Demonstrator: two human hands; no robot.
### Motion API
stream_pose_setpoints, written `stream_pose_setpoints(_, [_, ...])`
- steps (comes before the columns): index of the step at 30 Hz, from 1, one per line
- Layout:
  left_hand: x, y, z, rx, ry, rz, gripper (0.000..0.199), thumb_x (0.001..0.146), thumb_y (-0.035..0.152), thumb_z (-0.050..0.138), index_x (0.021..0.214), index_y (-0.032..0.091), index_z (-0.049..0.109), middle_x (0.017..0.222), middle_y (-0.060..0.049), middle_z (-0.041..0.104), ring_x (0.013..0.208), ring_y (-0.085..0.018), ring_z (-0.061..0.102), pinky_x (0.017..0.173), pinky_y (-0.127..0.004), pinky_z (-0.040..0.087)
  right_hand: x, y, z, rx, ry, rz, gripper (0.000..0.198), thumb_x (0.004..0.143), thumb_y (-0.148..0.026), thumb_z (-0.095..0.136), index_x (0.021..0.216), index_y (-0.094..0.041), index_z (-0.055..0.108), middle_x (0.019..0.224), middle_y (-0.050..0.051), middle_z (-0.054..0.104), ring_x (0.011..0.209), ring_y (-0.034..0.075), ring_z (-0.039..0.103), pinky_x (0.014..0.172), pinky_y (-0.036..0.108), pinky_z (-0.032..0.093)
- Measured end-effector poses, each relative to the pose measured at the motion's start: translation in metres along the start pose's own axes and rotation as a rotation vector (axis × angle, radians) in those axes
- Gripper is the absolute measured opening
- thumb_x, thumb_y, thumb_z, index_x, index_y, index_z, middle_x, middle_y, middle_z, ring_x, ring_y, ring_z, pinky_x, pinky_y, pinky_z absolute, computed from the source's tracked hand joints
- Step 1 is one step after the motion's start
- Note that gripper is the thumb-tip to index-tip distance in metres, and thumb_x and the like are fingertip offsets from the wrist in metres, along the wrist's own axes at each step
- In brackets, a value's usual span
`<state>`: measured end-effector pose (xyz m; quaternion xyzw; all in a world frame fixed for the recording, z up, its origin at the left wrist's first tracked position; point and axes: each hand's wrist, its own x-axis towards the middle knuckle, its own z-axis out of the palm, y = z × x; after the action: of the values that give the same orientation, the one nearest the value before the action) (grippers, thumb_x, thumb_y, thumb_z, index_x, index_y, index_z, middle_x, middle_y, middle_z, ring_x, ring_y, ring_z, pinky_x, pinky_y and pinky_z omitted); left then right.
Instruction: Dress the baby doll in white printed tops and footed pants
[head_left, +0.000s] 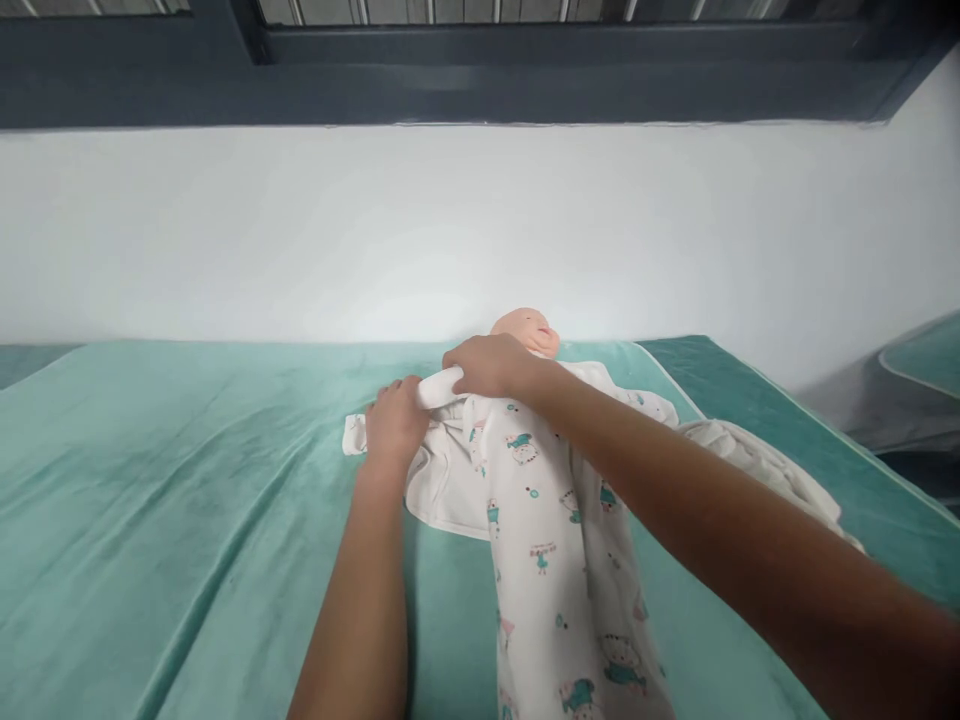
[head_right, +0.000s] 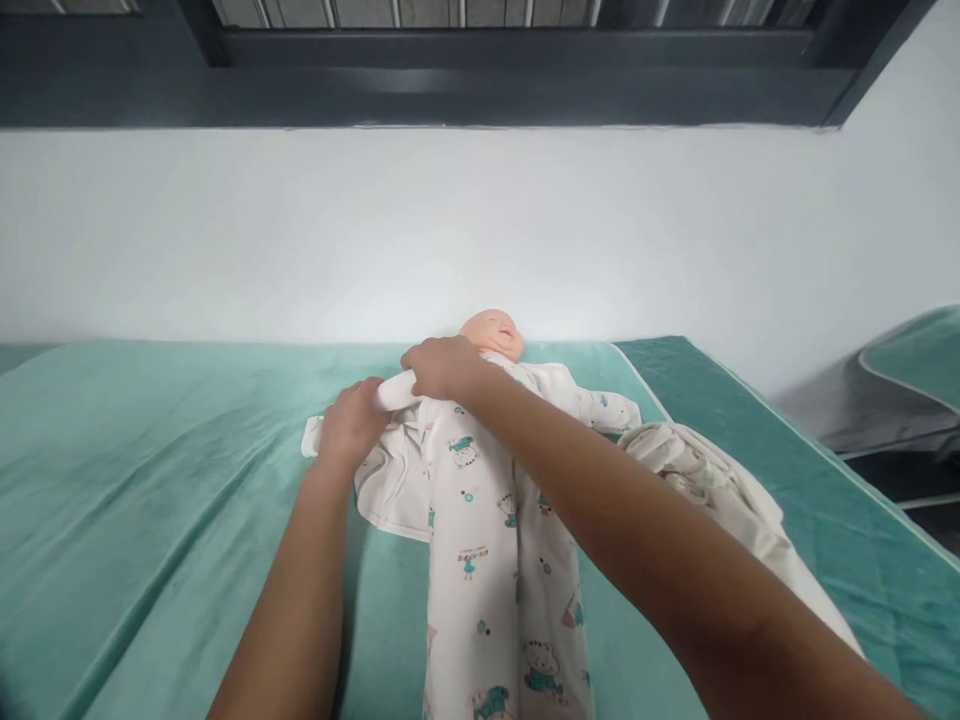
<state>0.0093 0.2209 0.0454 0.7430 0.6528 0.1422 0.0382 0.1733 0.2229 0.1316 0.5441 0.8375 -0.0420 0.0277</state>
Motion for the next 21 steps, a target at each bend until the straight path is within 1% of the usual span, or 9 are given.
stream_pose_setpoints(3, [-0.002, 0.009, 0.008, 0.009, 0.043, 0.124, 0.043, 0.085, 0.025, 0.052, 0.128, 0.023, 0.050, 0.123, -0.011, 0.062, 0.116, -0.031, 0.055, 0.096, -0.048, 0.042, 0.007, -0.004, 0.014, 0.033, -0.010, 0.000, 0.031, 0.085, -0.028, 0.057, 0.115, -0.022, 0.062, 0.109, 0.007, 0.071, 0.095, 0.024, 0.065, 0.071, 0.032, 0.043])
stream_pose_setpoints(6, [-0.004, 0.015, 0.015, 0.020, 0.047, 0.166, 0.042, 0.086, 0.028, 0.053, 0.127, 0.022, 0.049, 0.124, -0.011, 0.060, 0.117, -0.031, 0.052, 0.097, -0.047, 0.041, 0.000, 0.003, 0.019, 0.176, 0.025, 0.002, 0.042, 0.087, -0.030, 0.055, 0.129, -0.021, 0.055, 0.123, 0.010, 0.067, 0.108, 0.026, 0.063, 0.083, 0.034, 0.047])
stream_pose_setpoints(8, [-0.004, 0.016, 0.017, 0.041, 0.047, 0.133, 0.033, 0.088, 0.030, 0.051, 0.119, 0.021, 0.052, 0.121, -0.012, 0.060, 0.115, -0.032, 0.053, 0.093, -0.047, 0.043, -0.016, 0.013, 0.020, 0.305, 0.127, 0.020, 0.044, 0.091, -0.031, 0.050, 0.134, -0.020, 0.052, 0.136, 0.010, 0.060, 0.120, 0.026, 0.057, 0.094, 0.036, 0.045])
stream_pose_setpoints(10, [-0.003, 0.016, 0.016, 0.066, 0.051, 0.096, 0.027, 0.090, 0.029, 0.047, 0.114, 0.020, 0.053, 0.119, -0.013, 0.060, 0.113, -0.033, 0.053, 0.090, -0.048, 0.044, -0.038, 0.026, 0.026, 0.438, 0.275, 0.084, 0.040, 0.094, -0.032, 0.045, 0.132, -0.020, 0.054, 0.140, 0.008, 0.058, 0.127, 0.023, 0.053, 0.103, 0.037, 0.041])
stream_pose_setpoints(12, [-0.004, 0.016, 0.014, 0.081, 0.060, 0.060, 0.026, 0.090, 0.024, 0.042, 0.113, 0.020, 0.053, 0.118, -0.013, 0.060, 0.113, -0.033, 0.053, 0.090, -0.049, 0.044, -0.062, 0.042, 0.040, 0.565, 0.438, 0.201, 0.037, 0.096, -0.033, 0.040, 0.125, -0.021, 0.059, 0.135, 0.005, 0.061, 0.125, 0.021, 0.054, 0.104, 0.035, 0.040])
stream_pose_setpoints(14, [-0.004, 0.017, 0.011, 0.091, 0.062, 0.022, 0.027, 0.091, 0.022, 0.039, 0.113, 0.019, 0.054, 0.119, -0.014, 0.059, 0.114, -0.033, 0.052, 0.090, -0.049, 0.044, -0.083, 0.061, 0.062, 0.633, 0.554, 0.345, 0.038, 0.097, -0.035, 0.038, 0.124, -0.022, 0.061, 0.132, 0.005, 0.064, 0.121, 0.021, 0.057, 0.102, 0.036, 0.042])
stream_pose_setpoints(16, [-0.005, 0.018, 0.010, 0.106, 0.057, -0.015, 0.028, 0.092, 0.022, 0.037, 0.113, 0.019, 0.054, 0.119, -0.015, 0.059, 0.115, -0.034, 0.052, 0.091, -0.050, 0.044, -0.098, 0.078, 0.087, 0.569, 0.616, 0.453, 0.040, 0.095, -0.034, 0.040, 0.126, -0.019, 0.061, 0.131, 0.008, 0.064, 0.121, 0.023, 0.056, 0.103, 0.039, 0.041])
stream_pose_setpoints(18, [-0.004, 0.019, 0.010, 0.120, 0.049, -0.047, 0.030, 0.092, 0.022, 0.036, 0.114, 0.018, 0.054, 0.120, -0.016, 0.059, 0.115, -0.034, 0.051, 0.092, -0.051, 0.044, -0.107, 0.092, 0.109, 0.426, 0.624, 0.473, 0.041, 0.094, -0.032, 0.043, 0.130, -0.020, 0.059, 0.134, 0.008, 0.062, 0.127, 0.027, 0.052, 0.108, 0.045, 0.034])
stream_pose_setpoints(21, [-0.001, 0.020, 0.010, 0.095, 0.028, -0.077, 0.034, 0.089, 0.019, 0.039, 0.119, 0.018, 0.054, 0.125, -0.015, 0.056, 0.118, -0.035, 0.050, 0.096, -0.054, 0.042, -0.108, 0.100, 0.122, 0.304, 0.607, 0.480, 0.043, 0.093, -0.026, 0.043, 0.133, -0.024, 0.058, 0.135, 0.006, 0.062, 0.123, 0.029, 0.053, 0.106, 0.047, 0.034])
